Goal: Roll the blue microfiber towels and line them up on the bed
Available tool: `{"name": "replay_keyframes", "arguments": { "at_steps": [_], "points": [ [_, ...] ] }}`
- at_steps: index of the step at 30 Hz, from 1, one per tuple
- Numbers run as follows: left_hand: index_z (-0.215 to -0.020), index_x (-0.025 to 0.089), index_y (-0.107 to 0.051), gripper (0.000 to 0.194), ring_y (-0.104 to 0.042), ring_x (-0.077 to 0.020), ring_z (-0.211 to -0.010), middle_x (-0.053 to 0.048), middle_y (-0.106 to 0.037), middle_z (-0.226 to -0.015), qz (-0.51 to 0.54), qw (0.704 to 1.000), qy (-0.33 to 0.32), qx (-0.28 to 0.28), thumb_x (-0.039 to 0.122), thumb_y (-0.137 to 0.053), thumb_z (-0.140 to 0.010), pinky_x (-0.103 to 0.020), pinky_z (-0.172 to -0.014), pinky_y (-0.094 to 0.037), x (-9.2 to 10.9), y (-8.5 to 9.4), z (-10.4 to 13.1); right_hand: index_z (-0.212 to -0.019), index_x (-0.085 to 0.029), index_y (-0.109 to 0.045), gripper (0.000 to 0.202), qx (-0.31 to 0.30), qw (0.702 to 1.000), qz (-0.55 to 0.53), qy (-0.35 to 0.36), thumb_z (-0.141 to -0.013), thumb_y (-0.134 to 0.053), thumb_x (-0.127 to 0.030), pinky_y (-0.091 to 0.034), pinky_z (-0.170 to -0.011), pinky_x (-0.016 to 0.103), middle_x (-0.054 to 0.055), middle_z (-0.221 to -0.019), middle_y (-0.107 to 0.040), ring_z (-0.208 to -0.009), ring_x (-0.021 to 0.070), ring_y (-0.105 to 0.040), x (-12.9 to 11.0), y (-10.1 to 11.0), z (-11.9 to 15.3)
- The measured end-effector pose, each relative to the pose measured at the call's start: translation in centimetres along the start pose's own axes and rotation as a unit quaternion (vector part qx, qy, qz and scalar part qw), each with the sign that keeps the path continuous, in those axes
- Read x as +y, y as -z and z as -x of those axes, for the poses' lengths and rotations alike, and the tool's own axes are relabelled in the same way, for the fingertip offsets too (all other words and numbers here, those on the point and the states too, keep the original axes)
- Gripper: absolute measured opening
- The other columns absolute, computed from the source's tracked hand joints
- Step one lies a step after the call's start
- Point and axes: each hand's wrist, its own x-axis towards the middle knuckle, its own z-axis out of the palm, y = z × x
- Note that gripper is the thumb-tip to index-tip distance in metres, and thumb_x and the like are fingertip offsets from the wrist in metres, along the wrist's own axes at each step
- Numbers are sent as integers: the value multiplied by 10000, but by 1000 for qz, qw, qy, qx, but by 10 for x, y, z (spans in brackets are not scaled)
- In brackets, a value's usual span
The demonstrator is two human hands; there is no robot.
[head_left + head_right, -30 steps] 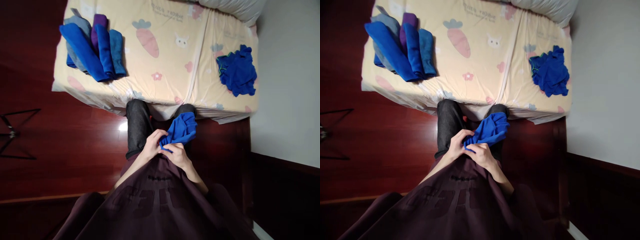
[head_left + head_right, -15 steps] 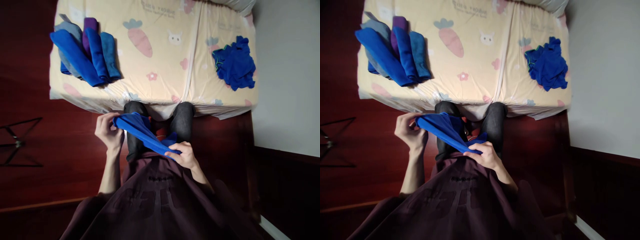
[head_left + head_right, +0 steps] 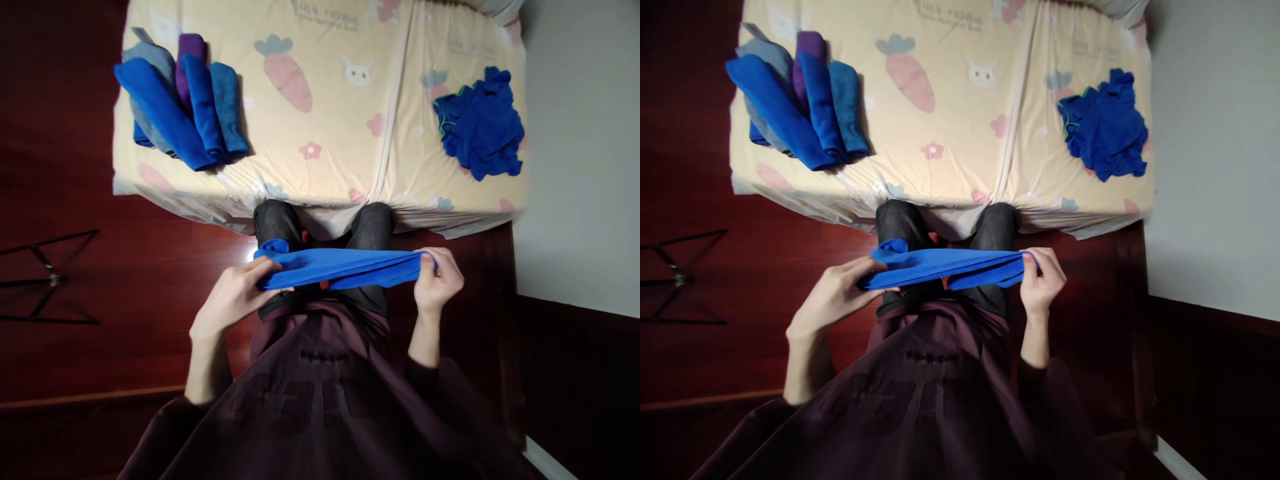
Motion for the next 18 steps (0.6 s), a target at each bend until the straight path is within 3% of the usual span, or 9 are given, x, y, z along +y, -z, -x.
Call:
{"name": "replay_keyframes", "arguments": {
  "at_steps": [3,5,9,11,13,15,18],
  "points": [
    [-923,197,-683,308,-633,-147,-662,-9,-711,-807,25,998,14,-49,484,-618,-1015,-248,-652,-453,10,-6,-5,-827,-196,-700,438,57,997,39,-30,-1072,-555,-529,-575,-742,360,78,-799,-707,-753,221,-700,6,8,-7],
    [-883,194,-689,369,-611,-145,-627,-6,-694,-753,32,997,14,-66,525,-605,-1022,-250,-638,-443,14,-9,-6,-828,-195,-694,459,67,995,51,-53,-1071,-543,-554,-557,-721,343,68,-785,-687,-729,209,-681,9,12,-6],
    [-1023,192,-750,298,-672,-167,-711,-31,-740,-840,10,998,10,-65,372,-513,-1040,-256,-684,-481,9,-3,-5,-834,-191,-710,442,62,994,28,-85,-1053,-587,-555,-545,-705,324,53,-754,-679,-706,199,-674,18,13,4],
    [-1098,190,-767,302,-694,-176,-779,-42,-754,-900,-55,998,37,-6,280,-491,-1014,-259,-703,-485,2,2,-1,-833,-192,-730,410,40,995,14,-86,-1020,-651,-549,-542,-688,318,47,-736,-684,-684,193,-669,23,13,10],
    [-1136,191,-779,321,-701,-168,-831,-42,-767,-955,-126,986,74,75,215,-490,-998,-253,-726,-487,-8,9,4,-829,-197,-758,377,-18,996,-3,-82,-992,-704,-533,-534,-656,305,39,-720,-694,-646,178,-653,26,14,14],
    [-1126,194,-793,337,-705,-152,-870,-37,-778,-994,-170,965,103,169,146,-499,-968,-245,-774,-503,-18,17,10,-817,-207,-784,342,-116,989,-48,-76,-973,-744,-508,-521,-617,286,28,-708,-707,-605,159,-635,25,15,17],
    [-994,187,-809,292,-694,-164,-888,-43,-762,-946,-204,911,126,335,98,-555,-880,-289,-853,-535,-31,34,18,-767,-212,-795,315,-264,952,-139,-73,-909,-830,-492,-489,-549,260,7,-661,-704,-542,135,-602,17,17,19]
  ]
}}
